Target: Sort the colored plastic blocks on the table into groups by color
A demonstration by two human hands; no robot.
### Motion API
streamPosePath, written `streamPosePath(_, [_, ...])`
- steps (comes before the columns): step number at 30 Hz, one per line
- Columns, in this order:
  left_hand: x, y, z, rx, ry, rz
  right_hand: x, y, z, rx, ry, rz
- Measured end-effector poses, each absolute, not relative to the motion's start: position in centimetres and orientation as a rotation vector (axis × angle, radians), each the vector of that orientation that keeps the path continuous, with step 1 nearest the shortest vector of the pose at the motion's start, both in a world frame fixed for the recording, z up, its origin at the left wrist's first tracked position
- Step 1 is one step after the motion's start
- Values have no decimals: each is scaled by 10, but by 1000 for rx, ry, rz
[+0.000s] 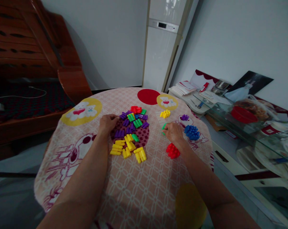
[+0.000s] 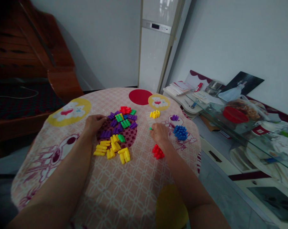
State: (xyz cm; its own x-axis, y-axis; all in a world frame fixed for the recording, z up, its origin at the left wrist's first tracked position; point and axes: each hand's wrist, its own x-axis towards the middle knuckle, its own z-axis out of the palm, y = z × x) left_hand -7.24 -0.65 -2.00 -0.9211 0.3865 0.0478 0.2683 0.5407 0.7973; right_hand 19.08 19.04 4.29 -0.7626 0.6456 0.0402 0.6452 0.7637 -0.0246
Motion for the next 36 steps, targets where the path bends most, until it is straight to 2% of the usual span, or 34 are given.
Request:
streamPosePath(6, [-75, -5, -22, 548, 2666, 1302, 195, 178, 50, -993, -2810, 28])
streamPosePath(14, [-86, -6, -34, 638, 2721, 1240, 168, 114, 27, -223, -3041, 366])
streamPosePath(21, [-85, -7, -29, 643, 2785, 1153, 149, 91, 32, -406, -3114, 278])
streamPosePath(28, [-77, -6, -21, 610, 2717, 1207, 168, 119, 48, -555, -2892, 390])
streamPosePath(36, [-78, -6, -21, 630, 2775, 1166, 161, 110, 26, -300, -3005, 522])
